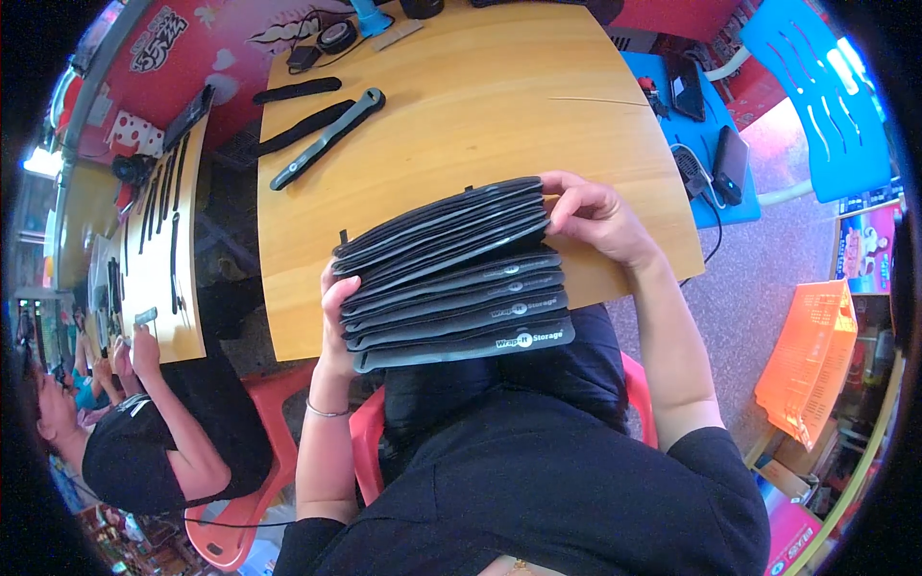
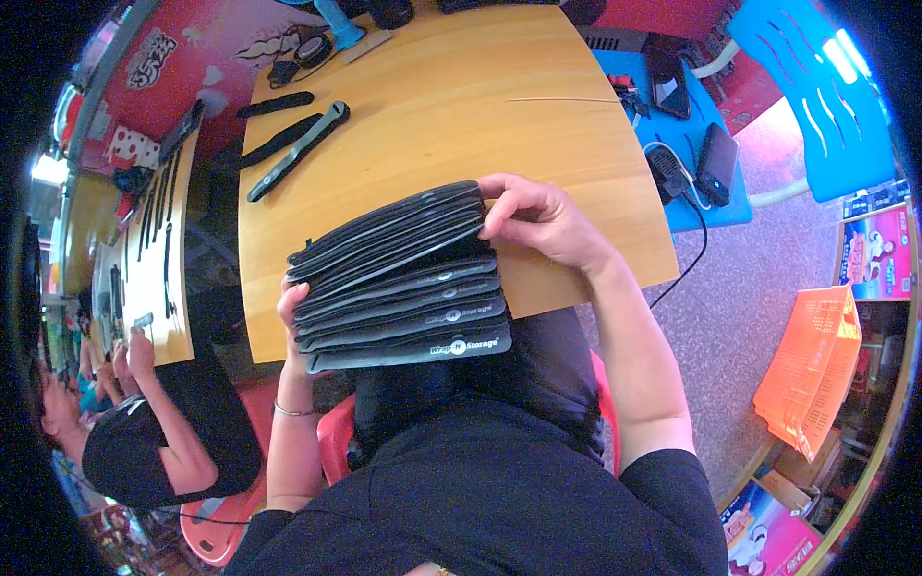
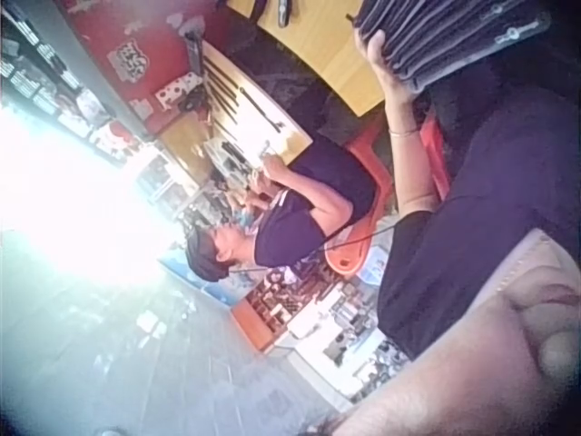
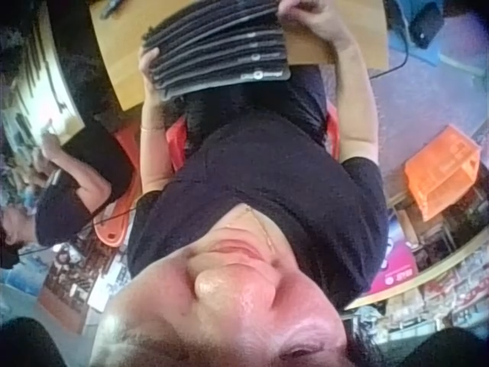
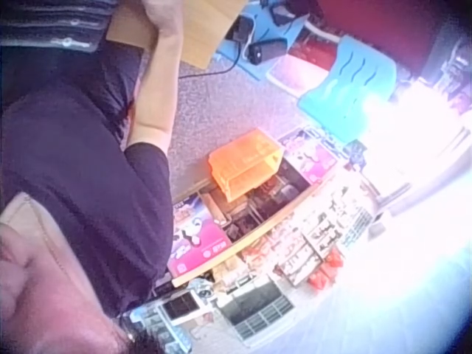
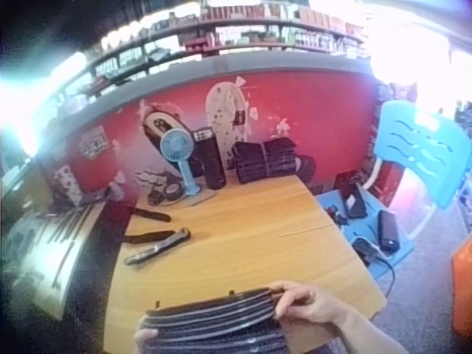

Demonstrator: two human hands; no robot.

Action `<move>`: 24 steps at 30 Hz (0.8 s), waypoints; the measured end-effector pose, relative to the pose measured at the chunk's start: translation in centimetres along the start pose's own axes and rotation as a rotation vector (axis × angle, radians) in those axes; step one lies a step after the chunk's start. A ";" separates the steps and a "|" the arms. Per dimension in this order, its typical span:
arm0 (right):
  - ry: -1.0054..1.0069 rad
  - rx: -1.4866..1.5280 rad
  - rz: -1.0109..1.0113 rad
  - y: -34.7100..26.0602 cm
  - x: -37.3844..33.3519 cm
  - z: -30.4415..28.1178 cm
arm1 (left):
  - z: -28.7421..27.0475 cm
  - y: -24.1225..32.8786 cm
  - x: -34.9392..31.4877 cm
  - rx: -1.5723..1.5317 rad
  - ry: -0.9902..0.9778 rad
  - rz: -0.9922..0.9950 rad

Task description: Inspecting a stack of black fabric cable storage pouches and organizing them on a workbench.

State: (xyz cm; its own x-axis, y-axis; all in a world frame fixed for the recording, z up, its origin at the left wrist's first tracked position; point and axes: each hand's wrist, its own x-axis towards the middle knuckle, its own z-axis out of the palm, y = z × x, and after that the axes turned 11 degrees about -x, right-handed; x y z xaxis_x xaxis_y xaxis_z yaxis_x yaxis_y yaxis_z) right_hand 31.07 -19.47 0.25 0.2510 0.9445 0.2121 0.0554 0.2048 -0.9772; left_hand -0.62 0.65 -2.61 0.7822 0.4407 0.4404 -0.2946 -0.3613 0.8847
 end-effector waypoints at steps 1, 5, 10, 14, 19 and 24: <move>-0.011 -0.008 0.007 0.1 0.0 -0.1 | 0.0 0.0 -0.1 0.001 -0.001 0.000; -0.127 -0.086 0.041 -0.7 -0.1 -1.0 | 0.0 -0.4 -0.2 -0.028 0.006 0.036; -0.105 -0.098 0.073 -1.6 -0.4 -0.7 | -0.1 -0.1 0.1 0.047 -0.022 0.067; -0.082 -0.102 0.100 -1.5 -0.4 -0.5 | 0.1 -0.4 0.2 0.027 -0.023 0.112; -0.074 -0.034 0.093 -1.7 -0.3 0.0 | -0.1 0.1 0.1 0.050 -0.032 0.048; -0.077 0.077 0.088 -0.2 -0.4 -0.3 | 0.1 -0.1 0.2 -0.016 -0.033 0.085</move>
State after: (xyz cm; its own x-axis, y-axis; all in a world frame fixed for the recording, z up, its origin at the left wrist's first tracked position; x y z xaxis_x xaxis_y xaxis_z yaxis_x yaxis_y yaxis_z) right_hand 31.27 -20.00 0.38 0.1764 0.9760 0.1278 -0.0390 0.1367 -0.9898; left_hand -0.31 0.68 -2.63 0.7714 0.3816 0.5093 -0.3694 -0.3831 0.8466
